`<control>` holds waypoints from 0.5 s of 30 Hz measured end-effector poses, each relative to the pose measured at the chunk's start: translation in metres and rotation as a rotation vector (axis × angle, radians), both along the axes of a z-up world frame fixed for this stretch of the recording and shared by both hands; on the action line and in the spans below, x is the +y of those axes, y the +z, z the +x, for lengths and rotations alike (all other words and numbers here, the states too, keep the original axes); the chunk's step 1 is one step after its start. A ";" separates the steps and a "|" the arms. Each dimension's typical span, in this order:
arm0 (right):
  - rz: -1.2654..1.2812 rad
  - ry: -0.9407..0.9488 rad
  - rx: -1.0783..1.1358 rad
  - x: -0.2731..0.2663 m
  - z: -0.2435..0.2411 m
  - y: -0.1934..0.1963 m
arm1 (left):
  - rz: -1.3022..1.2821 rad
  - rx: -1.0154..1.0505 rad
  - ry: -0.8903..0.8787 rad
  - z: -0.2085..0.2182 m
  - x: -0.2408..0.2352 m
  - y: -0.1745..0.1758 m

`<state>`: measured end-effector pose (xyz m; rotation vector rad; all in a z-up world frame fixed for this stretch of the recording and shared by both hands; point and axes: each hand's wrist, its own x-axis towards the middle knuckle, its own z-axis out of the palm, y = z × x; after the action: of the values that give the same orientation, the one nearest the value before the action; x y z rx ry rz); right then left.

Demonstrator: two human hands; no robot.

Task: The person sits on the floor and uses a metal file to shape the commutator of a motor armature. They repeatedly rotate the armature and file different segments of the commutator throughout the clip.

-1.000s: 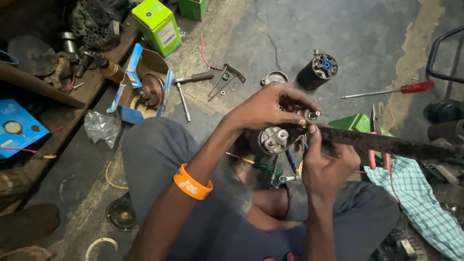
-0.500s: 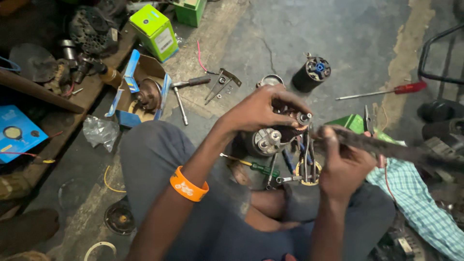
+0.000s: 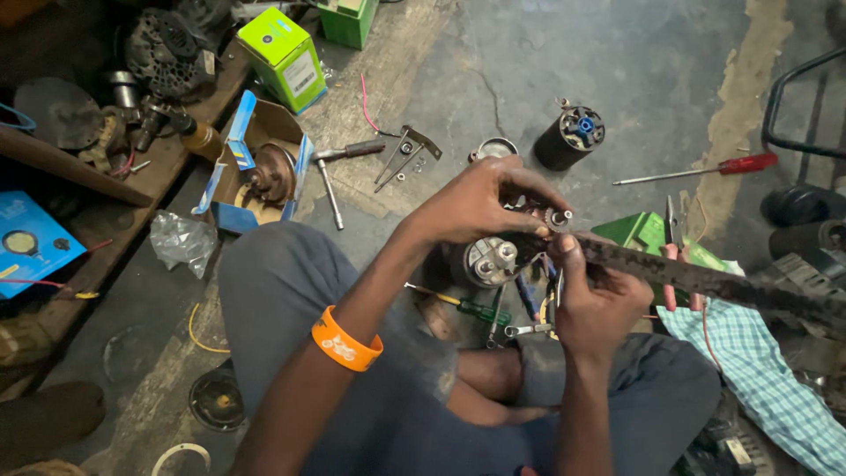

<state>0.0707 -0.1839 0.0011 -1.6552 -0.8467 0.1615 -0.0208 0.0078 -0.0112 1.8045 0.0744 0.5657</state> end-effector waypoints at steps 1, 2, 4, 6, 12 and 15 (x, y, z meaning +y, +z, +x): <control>-0.004 -0.011 -0.002 0.001 -0.002 0.000 | -0.057 0.000 -0.022 -0.001 0.000 0.000; -0.023 -0.029 -0.032 0.001 -0.005 0.000 | -0.114 -0.001 -0.044 0.000 0.000 -0.001; -0.058 -0.067 -0.092 0.002 -0.008 0.002 | -0.116 -0.026 -0.053 0.000 0.001 0.000; -0.065 -0.076 -0.102 0.002 -0.013 0.003 | -0.003 -0.072 -0.028 0.000 0.001 0.000; -0.019 -0.095 -0.084 0.007 -0.020 0.006 | -0.105 -0.020 -0.064 -0.001 0.002 0.002; -0.136 -0.152 -0.335 0.008 -0.019 0.005 | -0.126 -0.032 -0.082 0.000 0.002 0.000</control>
<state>0.0516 -0.1759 0.0062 -1.8985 -0.9717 -0.1725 -0.0208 0.0102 -0.0116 1.6675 0.0131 0.5201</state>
